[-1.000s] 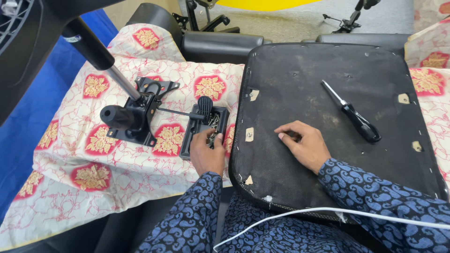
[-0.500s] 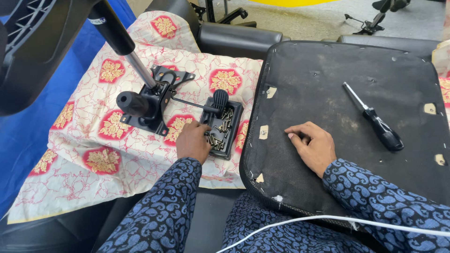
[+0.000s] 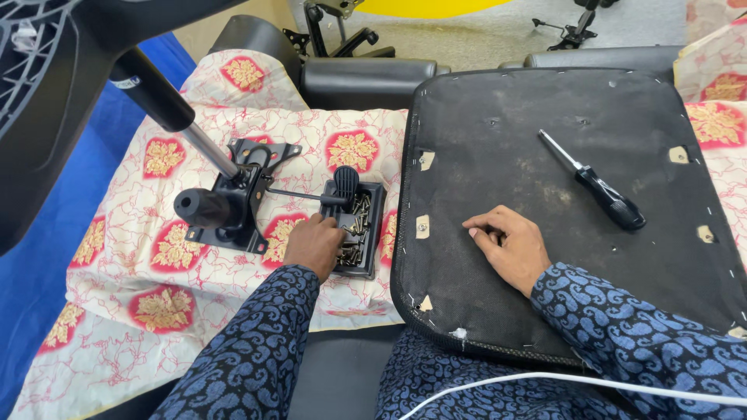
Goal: The person uses a screwdriver to fasten screws into the underside of a black chair seat. They repeatedly pick screws from a tray and tighten them into pre-drilled holes along the seat edge.
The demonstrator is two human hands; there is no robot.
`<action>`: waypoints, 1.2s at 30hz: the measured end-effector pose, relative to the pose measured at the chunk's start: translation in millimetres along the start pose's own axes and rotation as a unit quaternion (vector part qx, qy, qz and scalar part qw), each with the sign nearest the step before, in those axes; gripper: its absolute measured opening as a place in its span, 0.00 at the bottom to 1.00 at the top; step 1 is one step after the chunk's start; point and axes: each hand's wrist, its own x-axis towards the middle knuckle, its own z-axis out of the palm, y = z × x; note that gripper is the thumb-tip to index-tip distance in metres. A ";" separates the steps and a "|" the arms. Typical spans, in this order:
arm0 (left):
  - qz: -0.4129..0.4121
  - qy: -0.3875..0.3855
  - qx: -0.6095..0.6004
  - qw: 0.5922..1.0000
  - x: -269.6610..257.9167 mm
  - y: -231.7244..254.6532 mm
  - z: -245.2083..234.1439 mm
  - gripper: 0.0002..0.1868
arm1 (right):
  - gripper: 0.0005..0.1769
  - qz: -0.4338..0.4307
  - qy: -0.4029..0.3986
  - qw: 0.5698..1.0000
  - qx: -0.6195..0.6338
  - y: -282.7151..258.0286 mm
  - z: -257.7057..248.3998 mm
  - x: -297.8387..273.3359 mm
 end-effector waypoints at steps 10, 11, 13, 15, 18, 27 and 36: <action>0.021 0.041 0.061 0.997 -4.6 6.6 9.1 0.09 | 0.08 -0.001 0.016 0.999 -0.030 -1.0 7.3 -3.9; 0.017 0.028 0.064 0.997 -3.1 8.9 8.4 0.08 | 0.08 0.000 0.016 0.999 -0.032 -0.4 7.2 -4.2; 0.012 0.007 0.070 0.997 0.7 11.4 3.9 0.08 | 0.08 0.000 0.018 0.999 -0.034 -0.8 7.8 -3.8; 0.007 -0.010 0.072 0.997 2.0 13.0 0.0 0.10 | 0.08 0.011 0.012 0.999 -0.031 -0.8 7.8 -4.0; -0.023 0.062 0.022 0.998 -1.9 9.9 -7.3 0.12 | 0.08 0.022 0.001 1.000 -0.017 -0.6 4.1 -5.3; -0.254 0.237 -0.670 0.656 16.5 76.7 7.5 0.12 | 0.08 0.024 -0.008 1.000 0.007 3.3 0.5 -9.7; -0.237 0.154 -0.771 0.571 -14.2 126.8 -16.8 0.20 | 0.08 0.029 -0.019 0.999 0.030 4.8 -8.4 -15.9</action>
